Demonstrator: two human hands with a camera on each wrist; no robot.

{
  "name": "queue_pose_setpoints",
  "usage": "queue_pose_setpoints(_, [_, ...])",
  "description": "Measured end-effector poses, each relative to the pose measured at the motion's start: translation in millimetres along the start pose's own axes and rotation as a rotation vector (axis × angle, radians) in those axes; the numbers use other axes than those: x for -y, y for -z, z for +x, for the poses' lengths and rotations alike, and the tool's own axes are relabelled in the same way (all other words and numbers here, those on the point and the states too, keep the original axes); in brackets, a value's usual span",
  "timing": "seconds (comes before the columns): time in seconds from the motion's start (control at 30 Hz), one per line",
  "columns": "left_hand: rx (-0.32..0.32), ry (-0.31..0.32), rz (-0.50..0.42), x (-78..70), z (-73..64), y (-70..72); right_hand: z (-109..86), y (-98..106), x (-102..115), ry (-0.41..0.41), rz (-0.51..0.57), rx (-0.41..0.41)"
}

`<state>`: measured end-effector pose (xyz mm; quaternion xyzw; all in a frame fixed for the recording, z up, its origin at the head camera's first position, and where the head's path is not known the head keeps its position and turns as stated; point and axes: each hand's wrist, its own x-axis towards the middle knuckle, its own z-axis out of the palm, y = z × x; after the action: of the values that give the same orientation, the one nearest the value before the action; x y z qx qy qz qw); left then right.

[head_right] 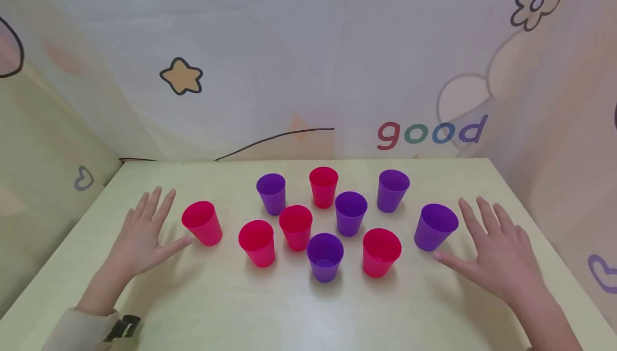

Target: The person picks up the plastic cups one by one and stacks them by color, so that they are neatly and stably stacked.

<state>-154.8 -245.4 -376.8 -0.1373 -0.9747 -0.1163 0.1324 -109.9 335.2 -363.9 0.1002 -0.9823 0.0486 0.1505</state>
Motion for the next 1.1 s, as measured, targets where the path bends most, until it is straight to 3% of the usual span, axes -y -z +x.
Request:
queue_pose_setpoints(0.13, [0.015,0.003,-0.071,-2.3,1.7,-0.8,0.0,4,9,0.034,0.050,-0.033])
queue_pose_setpoints(0.4, [0.014,0.034,-0.238,-5.6,5.0,-4.0,5.4,13,46,0.089,0.310,-0.081])
queue_pose_setpoints(0.9, [0.046,0.084,-0.521,-5.7,12.4,-15.1,19.8,-13,74,0.144,0.512,-0.022])
queue_pose_setpoints(1.1, [0.092,0.151,-0.597,-5.1,15.7,-18.9,21.4,-23,77,0.089,0.569,0.057])
